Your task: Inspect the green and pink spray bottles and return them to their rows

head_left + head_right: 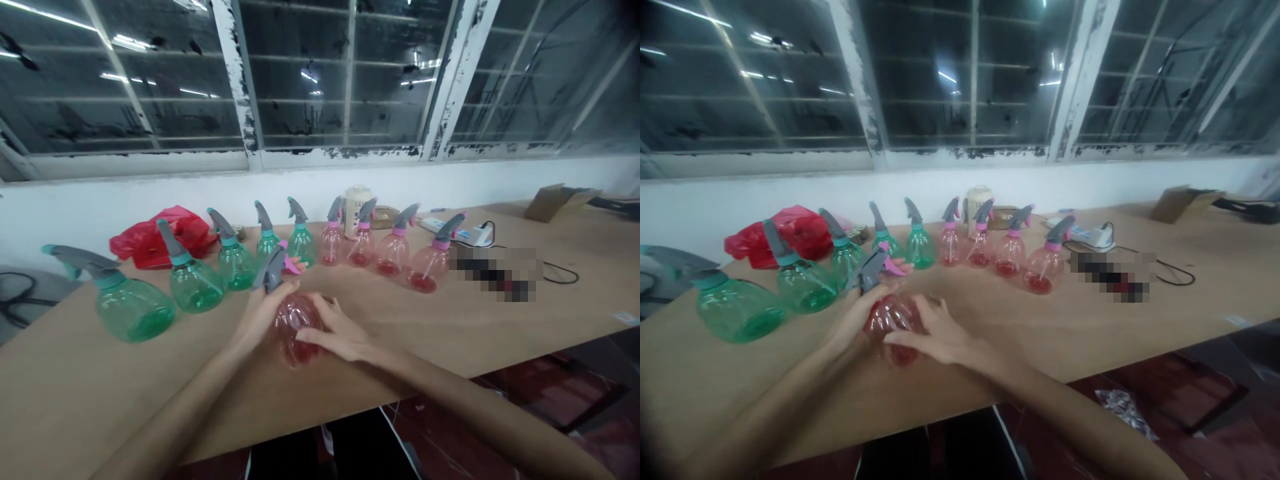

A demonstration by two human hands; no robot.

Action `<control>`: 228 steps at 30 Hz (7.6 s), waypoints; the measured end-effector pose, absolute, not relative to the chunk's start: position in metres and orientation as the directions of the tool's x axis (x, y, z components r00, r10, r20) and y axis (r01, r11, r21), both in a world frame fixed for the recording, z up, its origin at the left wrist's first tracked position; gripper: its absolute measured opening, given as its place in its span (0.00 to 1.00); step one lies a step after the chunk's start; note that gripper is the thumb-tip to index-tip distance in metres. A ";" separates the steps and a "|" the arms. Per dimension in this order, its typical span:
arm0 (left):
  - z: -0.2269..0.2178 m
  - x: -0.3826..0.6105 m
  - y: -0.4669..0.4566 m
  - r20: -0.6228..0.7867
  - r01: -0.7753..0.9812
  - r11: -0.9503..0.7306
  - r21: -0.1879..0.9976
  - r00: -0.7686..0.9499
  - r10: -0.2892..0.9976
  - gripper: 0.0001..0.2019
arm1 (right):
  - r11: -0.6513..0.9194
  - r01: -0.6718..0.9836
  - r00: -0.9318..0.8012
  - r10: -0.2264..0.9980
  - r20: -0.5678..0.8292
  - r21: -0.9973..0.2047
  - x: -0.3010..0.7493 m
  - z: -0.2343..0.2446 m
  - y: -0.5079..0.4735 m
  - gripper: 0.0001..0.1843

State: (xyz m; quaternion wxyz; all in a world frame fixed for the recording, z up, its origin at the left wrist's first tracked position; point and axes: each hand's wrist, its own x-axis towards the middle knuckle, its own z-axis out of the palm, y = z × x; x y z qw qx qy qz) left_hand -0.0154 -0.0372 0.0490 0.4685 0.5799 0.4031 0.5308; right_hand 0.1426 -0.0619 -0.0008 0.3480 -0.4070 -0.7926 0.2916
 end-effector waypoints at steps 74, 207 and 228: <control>0.000 -0.032 -0.009 -0.363 -0.506 0.504 0.700 0.355 0.861 0.21 | 0.495 0.762 -0.380 0.864 0.331 -0.417 0.195 -0.048 0.020 0.26; 0.008 -0.044 0.001 -0.339 -0.472 0.414 0.778 0.239 0.910 0.24 | 0.494 0.763 -0.383 0.865 0.324 -0.418 0.196 -0.048 0.016 0.28; 0.021 -0.048 -0.003 -0.167 -0.485 0.255 0.837 0.217 0.962 0.16 | 0.442 0.570 -0.259 0.896 0.360 -0.692 0.160 0.004 -0.032 0.20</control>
